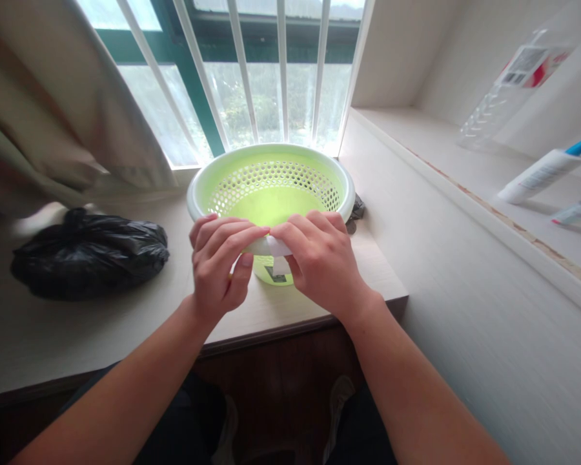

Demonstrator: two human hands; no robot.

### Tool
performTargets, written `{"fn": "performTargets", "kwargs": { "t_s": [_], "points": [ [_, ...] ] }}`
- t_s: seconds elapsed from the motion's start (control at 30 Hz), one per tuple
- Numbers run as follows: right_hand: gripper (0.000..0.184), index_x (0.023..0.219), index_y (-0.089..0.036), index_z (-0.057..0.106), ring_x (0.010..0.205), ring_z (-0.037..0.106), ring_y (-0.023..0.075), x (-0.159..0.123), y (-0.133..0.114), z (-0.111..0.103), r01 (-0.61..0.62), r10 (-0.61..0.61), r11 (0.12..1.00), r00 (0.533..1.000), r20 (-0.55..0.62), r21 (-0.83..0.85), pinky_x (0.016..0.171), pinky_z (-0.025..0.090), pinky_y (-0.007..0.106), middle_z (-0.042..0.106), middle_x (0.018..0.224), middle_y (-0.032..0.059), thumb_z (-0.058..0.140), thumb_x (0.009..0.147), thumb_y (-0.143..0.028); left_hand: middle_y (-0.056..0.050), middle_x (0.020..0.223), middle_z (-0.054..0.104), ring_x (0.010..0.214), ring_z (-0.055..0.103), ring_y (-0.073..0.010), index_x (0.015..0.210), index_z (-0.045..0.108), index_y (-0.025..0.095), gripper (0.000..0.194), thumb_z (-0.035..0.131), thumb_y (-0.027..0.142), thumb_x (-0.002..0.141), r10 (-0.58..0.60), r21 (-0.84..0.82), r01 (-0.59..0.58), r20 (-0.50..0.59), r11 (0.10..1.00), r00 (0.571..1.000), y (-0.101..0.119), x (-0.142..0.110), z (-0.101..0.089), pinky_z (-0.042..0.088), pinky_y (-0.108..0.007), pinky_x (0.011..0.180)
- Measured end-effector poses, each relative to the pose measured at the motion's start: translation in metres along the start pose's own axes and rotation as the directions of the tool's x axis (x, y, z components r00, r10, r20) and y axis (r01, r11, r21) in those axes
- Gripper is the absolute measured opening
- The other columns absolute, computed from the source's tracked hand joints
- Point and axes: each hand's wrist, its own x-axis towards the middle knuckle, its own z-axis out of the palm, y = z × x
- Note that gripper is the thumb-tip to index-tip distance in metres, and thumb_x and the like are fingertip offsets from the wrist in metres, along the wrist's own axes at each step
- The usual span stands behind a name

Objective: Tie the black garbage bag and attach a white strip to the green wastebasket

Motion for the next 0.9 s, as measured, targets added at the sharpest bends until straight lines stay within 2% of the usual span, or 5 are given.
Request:
{"fn": "performTargets", "kwargs": {
  "t_s": [0.9],
  "points": [
    [0.014,0.11,-0.025,0.063,0.086,0.057,0.0226,0.001,0.009,-0.002,0.019,-0.02,0.999,0.999,0.027,0.036,0.085,0.036,0.038,0.068,0.089,0.002,0.052,0.102,-0.025,-0.007,0.111,0.075,0.11,0.065,-0.0252,0.129,0.069,0.027,0.039,0.042,0.031,0.101,0.06,0.048,-0.061,0.03,0.997,0.998,-0.011,0.0,0.001,0.036,-0.047,0.113]
  ]
}}
